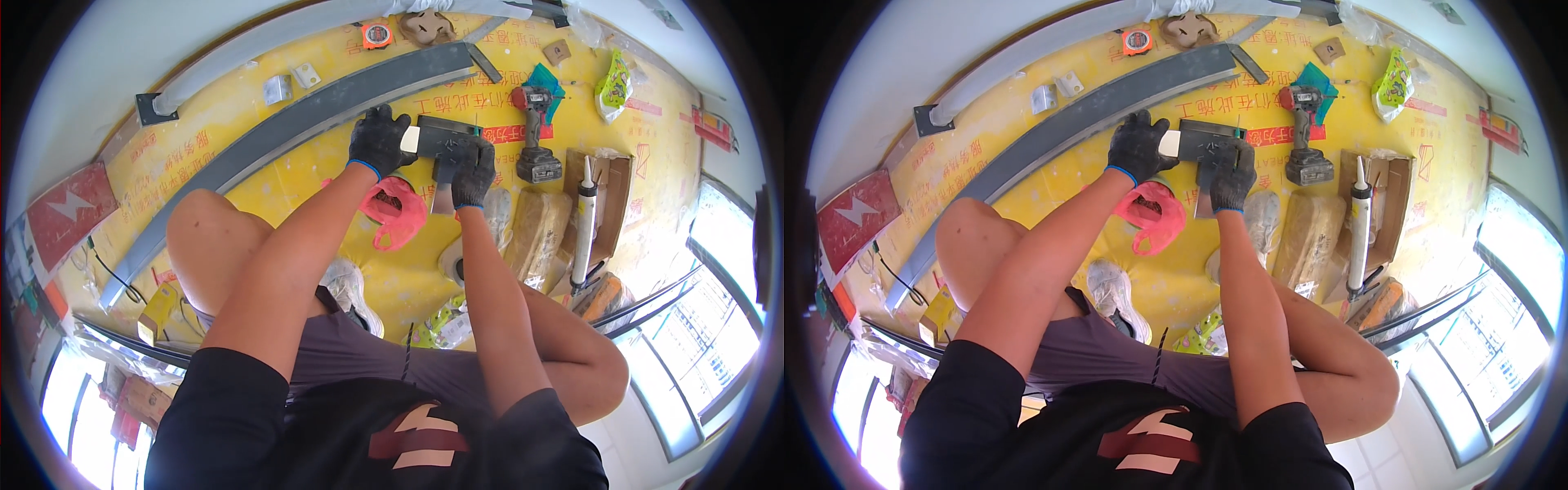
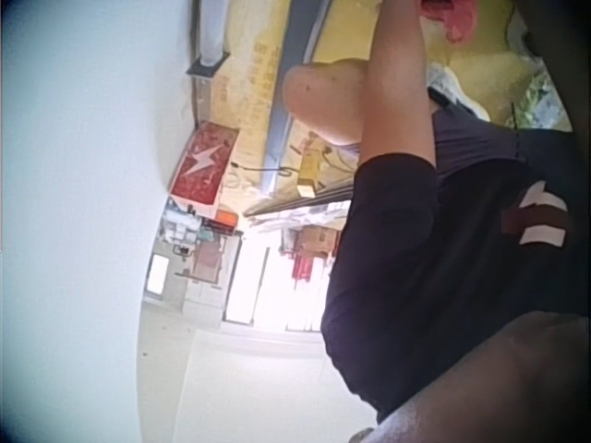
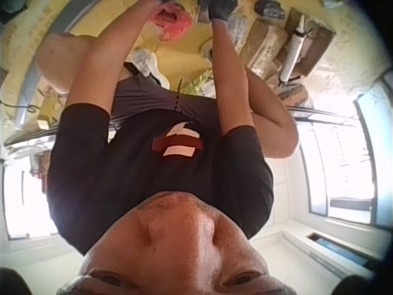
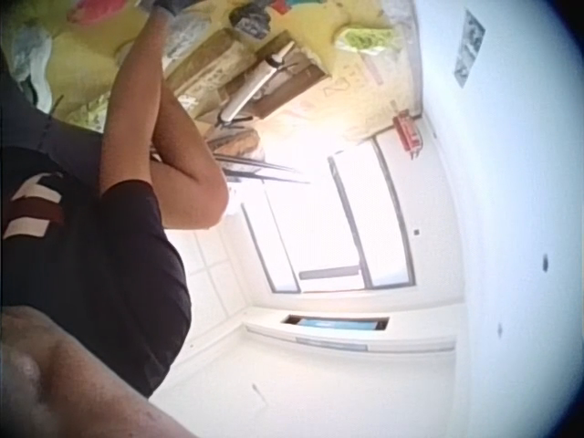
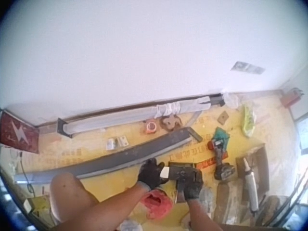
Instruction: Drilling holes into metal and plastic components for a renovation project.
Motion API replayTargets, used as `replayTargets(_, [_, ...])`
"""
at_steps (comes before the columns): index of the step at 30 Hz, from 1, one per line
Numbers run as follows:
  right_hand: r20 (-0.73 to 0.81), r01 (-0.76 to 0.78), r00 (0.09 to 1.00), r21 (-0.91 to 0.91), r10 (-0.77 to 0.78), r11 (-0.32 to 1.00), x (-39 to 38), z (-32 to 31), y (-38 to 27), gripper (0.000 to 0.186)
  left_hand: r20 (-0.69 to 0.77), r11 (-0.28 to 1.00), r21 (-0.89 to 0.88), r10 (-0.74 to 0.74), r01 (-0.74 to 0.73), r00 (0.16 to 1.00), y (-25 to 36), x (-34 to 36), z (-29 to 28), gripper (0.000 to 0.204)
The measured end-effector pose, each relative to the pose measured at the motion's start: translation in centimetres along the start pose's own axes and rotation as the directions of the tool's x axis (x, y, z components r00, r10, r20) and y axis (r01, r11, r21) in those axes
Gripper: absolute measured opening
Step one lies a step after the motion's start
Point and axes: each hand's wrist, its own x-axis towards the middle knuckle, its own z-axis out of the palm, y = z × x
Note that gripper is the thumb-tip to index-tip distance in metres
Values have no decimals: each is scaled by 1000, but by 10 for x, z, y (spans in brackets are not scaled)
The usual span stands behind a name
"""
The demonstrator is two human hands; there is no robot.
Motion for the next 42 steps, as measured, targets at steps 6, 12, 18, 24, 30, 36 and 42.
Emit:
replayTargets(6, [44, 232, 973, -181, -228, 956, -9, -3, -38, 11, -54, 1000, 4, 19, -19, 998, -10, -5, 4, 73])
replayTargets(12, [348, 303, 901, -76, -260, 950, -27, 10, -70, 7, -115, 998, -14, 63, -65, 991, -13, -5, 11, 71])
replayTargets(18, [374, 305, 897, -138, -235, 942, -31, 18, -73, 8, -93, 999, -25, 39, -41, 995, -8, -5, 7, 66])
replayTargets(24, [373, 309, 901, -188, -224, 932, -33, 23, -75, 12, -90, 999, -23, 27, -29, 996, -9, -5, 7, 60])
replayTargets(30, [371, 307, 910, -301, -186, 903, -41, 25, -79, 14, -70, 999, -21, 27, -28, 997, -10, -3, 10, 61])
replayTargets(36, [438, 218, 898, -351, -46, 911, -56, 16, -87, 12, -129, 999, -30, 25, -30, 991, -13, -6, 15, 60])
replayTargets(42, [199, 288, 949, -219, -246, 932, -34, -15, -77, 6, -33, 996, 79, 48, -45, 998, -12, -2, 7, 51])
